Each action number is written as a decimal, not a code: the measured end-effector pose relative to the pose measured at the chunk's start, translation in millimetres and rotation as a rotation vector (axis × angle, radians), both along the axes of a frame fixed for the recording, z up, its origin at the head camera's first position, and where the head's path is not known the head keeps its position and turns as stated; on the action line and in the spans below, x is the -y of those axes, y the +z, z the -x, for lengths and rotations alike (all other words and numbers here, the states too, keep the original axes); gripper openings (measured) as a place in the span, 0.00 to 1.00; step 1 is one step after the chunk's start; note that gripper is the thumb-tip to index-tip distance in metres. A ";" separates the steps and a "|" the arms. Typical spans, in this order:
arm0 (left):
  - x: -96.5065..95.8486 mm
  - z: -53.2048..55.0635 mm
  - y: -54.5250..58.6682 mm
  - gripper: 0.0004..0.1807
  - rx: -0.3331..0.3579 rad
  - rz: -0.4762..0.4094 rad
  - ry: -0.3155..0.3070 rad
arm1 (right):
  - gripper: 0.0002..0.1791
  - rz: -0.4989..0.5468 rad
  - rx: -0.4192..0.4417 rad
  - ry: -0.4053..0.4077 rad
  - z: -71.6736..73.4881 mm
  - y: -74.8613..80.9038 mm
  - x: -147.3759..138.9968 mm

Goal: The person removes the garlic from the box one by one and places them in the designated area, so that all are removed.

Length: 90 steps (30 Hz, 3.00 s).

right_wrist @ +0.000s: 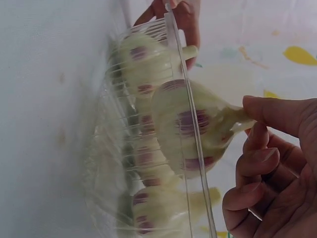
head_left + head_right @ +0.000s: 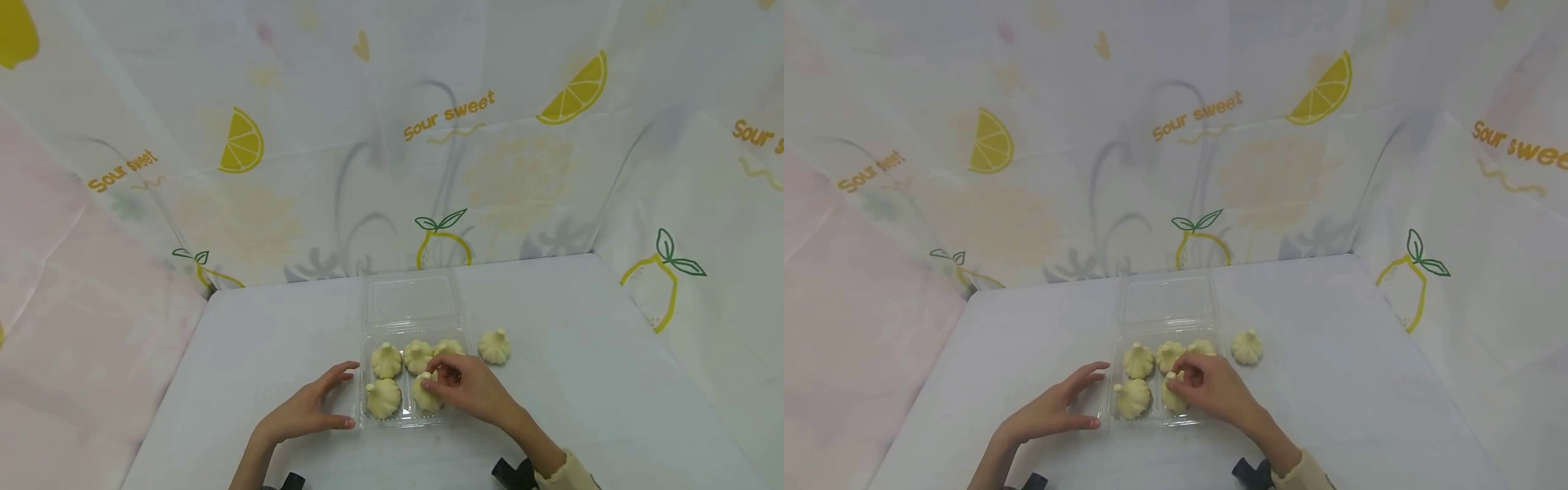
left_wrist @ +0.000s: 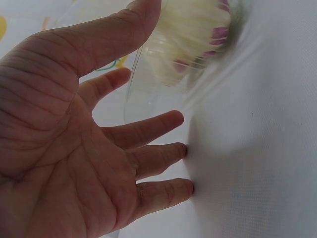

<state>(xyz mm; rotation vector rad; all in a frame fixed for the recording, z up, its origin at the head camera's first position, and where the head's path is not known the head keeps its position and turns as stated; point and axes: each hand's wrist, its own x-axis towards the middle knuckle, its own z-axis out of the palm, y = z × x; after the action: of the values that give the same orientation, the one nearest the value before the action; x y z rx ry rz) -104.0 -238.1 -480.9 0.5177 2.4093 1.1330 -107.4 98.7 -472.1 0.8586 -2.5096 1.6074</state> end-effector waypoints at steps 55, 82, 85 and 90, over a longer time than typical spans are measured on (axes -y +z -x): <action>-0.1 -0.7 1.1 0.48 0.004 -0.003 -0.003 | 0.08 -0.015 -0.049 -0.380 15.2 72.4 -85.9; -0.9 -0.8 2.9 0.48 0.015 -0.015 -0.008 | 0.08 -0.015 -0.018 -0.517 22.3 71.0 -121.4; -0.4 -0.8 1.7 0.48 0.011 -0.013 -0.008 | 0.08 -0.008 -0.002 -0.522 26.3 62.3 -128.6; 1.3 0.4 -1.5 0.49 0.006 -0.013 -0.006 | 0.08 -0.004 0.015 -0.515 22.3 69.8 -128.9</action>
<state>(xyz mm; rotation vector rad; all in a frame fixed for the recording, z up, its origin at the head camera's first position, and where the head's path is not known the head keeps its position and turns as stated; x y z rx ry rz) -104.4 -239.4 -482.4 0.5239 2.3952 1.1466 -129.7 227.7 -402.2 0.1661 -2.4608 1.4302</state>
